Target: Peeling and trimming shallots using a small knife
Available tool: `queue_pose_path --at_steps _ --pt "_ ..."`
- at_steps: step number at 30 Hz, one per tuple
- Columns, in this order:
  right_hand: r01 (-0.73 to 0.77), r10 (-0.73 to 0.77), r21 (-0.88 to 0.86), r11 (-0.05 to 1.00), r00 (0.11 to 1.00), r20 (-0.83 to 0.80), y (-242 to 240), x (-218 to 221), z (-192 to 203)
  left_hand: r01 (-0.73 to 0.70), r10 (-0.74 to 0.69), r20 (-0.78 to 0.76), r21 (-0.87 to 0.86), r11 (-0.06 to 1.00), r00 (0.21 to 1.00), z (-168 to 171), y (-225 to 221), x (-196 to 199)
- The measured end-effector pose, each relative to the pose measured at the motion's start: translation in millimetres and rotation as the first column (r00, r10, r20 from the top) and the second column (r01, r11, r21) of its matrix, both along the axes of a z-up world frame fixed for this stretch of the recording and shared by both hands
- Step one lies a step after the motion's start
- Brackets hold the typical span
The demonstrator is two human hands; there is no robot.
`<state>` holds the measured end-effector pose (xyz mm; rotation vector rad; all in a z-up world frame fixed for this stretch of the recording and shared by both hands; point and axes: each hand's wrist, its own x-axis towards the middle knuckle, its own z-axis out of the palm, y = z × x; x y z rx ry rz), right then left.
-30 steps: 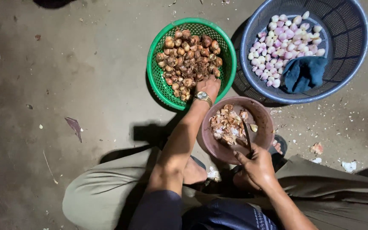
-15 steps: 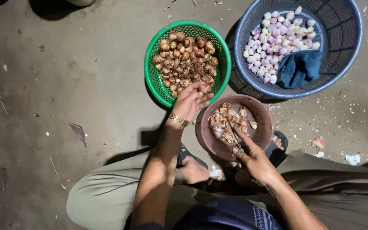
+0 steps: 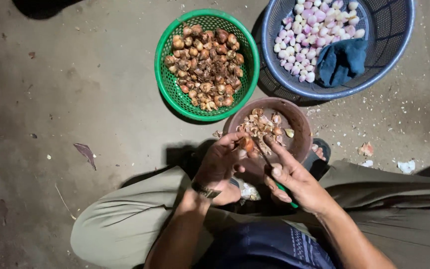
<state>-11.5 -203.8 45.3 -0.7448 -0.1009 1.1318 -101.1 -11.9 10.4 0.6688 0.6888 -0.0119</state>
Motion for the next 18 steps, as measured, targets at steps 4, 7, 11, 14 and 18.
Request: queue_pose_path --at_steps 4,7,11,14,18 --pt "-0.048 0.050 -0.027 0.998 0.998 0.041 -1.6 -2.4 -2.2 0.027 -0.037 0.048 0.190 0.981 0.998 -6.3 -13.5 -9.7" --pt "-0.010 0.008 -0.061 0.998 0.999 -0.035 -7.6 -7.5 -12.7 -0.036 0.027 0.044 0.202 0.979 0.999 -4.3 -19.2 -10.1" --pt "0.093 -0.109 -0.153 0.984 0.989 -0.102 -7.2 -5.2 -13.4 -0.088 0.089 -0.022 0.053 0.995 0.996 8.1 -18.1 -5.2" --pt "0.119 -0.134 -0.135 0.984 0.985 -0.105 -5.7 -3.9 -9.2 -0.136 0.132 -0.059 -0.063 0.989 0.989 20.8 -15.3 2.7" --pt "0.122 -0.135 -0.113 0.986 0.984 -0.112 -7.2 -5.4 -9.4 -0.151 0.140 -0.093 -0.127 0.980 0.986 32.4 -11.2 6.7"
